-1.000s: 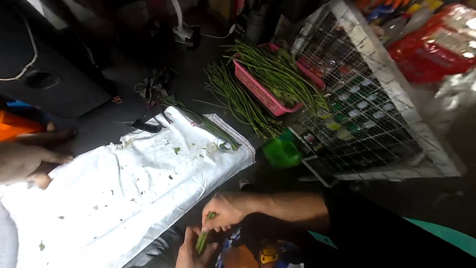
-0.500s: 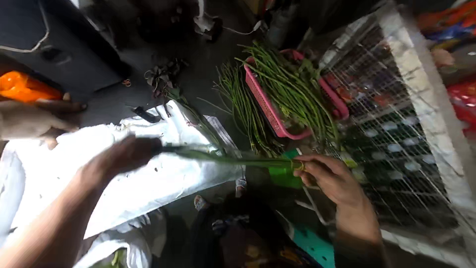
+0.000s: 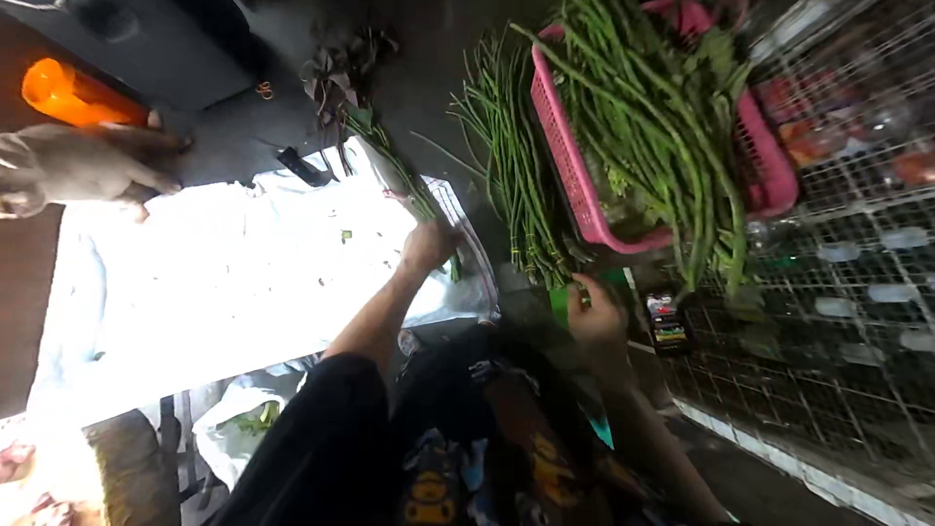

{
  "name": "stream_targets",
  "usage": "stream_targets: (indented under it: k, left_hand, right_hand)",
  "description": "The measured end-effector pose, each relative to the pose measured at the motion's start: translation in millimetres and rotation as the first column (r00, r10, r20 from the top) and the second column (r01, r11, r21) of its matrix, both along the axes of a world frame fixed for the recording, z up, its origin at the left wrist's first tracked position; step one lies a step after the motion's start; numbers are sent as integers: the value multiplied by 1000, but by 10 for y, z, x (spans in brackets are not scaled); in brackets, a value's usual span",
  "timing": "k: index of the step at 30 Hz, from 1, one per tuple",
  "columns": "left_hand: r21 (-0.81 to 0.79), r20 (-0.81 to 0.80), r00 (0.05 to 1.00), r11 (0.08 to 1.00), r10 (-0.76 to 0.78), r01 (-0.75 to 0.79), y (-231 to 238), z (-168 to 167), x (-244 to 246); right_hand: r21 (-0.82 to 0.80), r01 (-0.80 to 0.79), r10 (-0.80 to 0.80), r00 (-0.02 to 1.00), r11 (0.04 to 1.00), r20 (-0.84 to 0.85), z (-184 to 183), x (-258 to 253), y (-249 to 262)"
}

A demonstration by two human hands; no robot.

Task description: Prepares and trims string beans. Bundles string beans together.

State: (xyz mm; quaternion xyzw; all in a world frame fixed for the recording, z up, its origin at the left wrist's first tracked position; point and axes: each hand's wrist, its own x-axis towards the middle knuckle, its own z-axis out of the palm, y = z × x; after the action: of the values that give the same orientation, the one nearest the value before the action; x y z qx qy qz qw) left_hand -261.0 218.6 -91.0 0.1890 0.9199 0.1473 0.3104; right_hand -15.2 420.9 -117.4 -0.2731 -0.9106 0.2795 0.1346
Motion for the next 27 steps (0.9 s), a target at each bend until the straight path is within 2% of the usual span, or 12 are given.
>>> stream_targets:
  k: [3,5,6,7,9,10,12,14,17,19,24,27]
  left_hand:
    - [-61,164,967,980,195,-187,-169,-439,292]
    - [23,197,951,969,238,-247,-223,-496,343]
    - [120,251,938,954,238,-274,-272,-475,351]
    - [255,346,911,911,226,-323,-342,-437,368]
    - [466,613,780,738,127,-487,-543,-247,436]
    - [490,719,691,656,69,-575,-652,-137,469]
    - [477,822,569,558,-10,-679,-901,32,562]
    - [472,857,511,485,-58,-736,-1129,83,664]
    - [487,869,482,361,-113,-795,-1381,4,806]
    - [473,880,462,313,-113,-824,-1499,-61,889]
    - [455,891,441,226,-112,-861,-1647,-116,1053]
    - [454,889,453,235,-61,-859,-1696,-69,1103]
  right_hand:
    - [14,-117,118,991,993,-61,272,-4,-179]
    - [-9,-233,231,969,972,-85,432,-147,-392]
    - [-61,-278,274,960,959,-65,479,-242,-507]
    - [-125,-307,305,952,944,-33,503,-351,-619]
    - [-219,-324,334,943,920,8,496,-607,-832]
    - [-236,-335,346,938,912,7,494,-728,-935]
    - [-242,-384,384,922,891,-49,499,-905,-1139]
    - [-230,-459,451,888,858,-88,513,-994,-1294]
    - [-187,-587,574,810,788,-121,523,-995,-1405]
    - [-159,-662,648,749,732,-136,529,-954,-1461]
    - [-122,-714,703,700,690,-124,532,-901,-1603]
    - [-132,-719,709,695,683,-119,447,-905,-1661]
